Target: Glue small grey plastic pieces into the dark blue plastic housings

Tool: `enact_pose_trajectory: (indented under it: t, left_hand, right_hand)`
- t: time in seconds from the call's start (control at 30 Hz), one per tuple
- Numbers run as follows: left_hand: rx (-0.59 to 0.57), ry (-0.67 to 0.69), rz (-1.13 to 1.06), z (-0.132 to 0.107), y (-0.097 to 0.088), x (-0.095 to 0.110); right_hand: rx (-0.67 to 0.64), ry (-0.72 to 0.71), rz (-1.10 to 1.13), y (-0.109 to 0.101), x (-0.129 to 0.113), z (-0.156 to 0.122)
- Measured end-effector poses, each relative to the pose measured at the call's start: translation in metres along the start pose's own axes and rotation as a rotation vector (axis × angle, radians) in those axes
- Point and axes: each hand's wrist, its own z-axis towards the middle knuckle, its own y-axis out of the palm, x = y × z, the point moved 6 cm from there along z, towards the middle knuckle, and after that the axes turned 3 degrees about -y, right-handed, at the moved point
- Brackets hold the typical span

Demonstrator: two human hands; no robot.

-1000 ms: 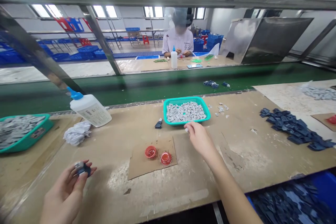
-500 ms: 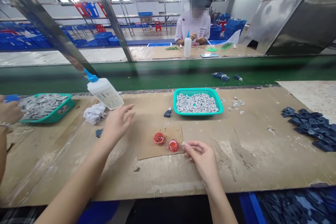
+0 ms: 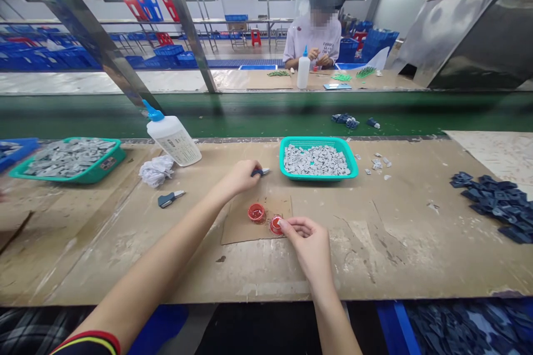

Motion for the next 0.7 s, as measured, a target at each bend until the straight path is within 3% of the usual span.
enact_pose_trajectory:
  t: [0.23, 0.37, 0.43, 0.5, 0.7]
  left_hand:
    - [0.141, -0.023, -0.306, -0.054, -0.040, -0.020]
    - [0.214, -0.065, -0.824, -0.101, -0.053, -0.019]
    - [0.248, -0.133, -1.119, -0.123, -0.050, -0.019]
    - [0.285, -0.204, -1.283, -0.141, -0.039, -0.017]
    - [0.349, -0.342, -1.530, -0.162, 0.010, -0.002]
  right_hand:
    - [0.010, -0.009, -0.030, 0.001, -0.004, 0.000]
    - [0.016, -0.019, -0.063, 0.000, -0.002, 0.001]
    - [0.014, -0.017, -0.072, -0.001, -0.002, 0.002]
    - [0.012, -0.003, -0.052, -0.002, -0.003, 0.002]
    - [-0.010, 0.048, 0.035, -0.010, -0.020, -0.010]
